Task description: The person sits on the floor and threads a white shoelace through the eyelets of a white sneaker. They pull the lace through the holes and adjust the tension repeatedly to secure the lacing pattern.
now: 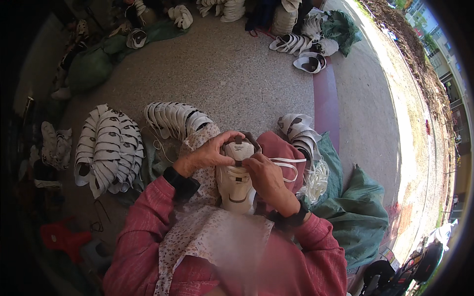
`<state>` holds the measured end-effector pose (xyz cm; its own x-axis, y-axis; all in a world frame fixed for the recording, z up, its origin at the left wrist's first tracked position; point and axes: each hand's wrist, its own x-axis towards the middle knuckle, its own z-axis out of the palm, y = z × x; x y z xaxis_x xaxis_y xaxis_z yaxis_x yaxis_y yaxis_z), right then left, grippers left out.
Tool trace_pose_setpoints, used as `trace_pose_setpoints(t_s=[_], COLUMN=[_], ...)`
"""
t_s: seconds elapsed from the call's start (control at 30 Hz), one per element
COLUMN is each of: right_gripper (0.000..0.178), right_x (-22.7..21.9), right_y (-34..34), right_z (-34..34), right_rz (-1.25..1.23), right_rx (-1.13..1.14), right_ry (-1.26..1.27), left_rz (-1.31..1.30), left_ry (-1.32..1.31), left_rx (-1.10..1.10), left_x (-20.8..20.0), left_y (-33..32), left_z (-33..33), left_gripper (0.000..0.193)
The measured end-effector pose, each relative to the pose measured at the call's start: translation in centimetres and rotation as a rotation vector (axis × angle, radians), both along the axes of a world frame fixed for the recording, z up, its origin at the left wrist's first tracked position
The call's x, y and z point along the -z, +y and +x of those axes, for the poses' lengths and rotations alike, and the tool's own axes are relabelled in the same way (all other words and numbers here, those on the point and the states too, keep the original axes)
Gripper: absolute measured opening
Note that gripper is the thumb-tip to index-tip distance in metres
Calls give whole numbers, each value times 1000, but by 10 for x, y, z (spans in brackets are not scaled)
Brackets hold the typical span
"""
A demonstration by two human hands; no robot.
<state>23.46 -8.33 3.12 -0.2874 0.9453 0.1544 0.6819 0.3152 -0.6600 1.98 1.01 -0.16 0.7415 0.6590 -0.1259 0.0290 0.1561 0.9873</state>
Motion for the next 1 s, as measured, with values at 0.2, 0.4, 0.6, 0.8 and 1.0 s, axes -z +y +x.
trace_pose_setpoints(t_s=[0.2,0.4,0.6,0.8,1.0], right_gripper=[9,16,21,30,47], right_x=[10,-10,-100,-154,-154], right_y=[-4,4,-8,-27,-41], right_z=[-8,-4,10,-25,-36], right_rz=[-53,46,-618,-526,-425], right_rx=[135,46,-189,-1188,-1292], right_ry=[5,-61,421,1095,1369], left_rz=[-7,114,1000,1134,1153], left_ry=[-5,97,289,464,533], left_rx=[9,-129,-250,-138,-97], left_x=[-2,-21,-37,-47,-46], left_y=[-1,-9,-28,-36,-33], left_z=[0,-13,-18,2,11], left_gripper=[80,70,23,16,10])
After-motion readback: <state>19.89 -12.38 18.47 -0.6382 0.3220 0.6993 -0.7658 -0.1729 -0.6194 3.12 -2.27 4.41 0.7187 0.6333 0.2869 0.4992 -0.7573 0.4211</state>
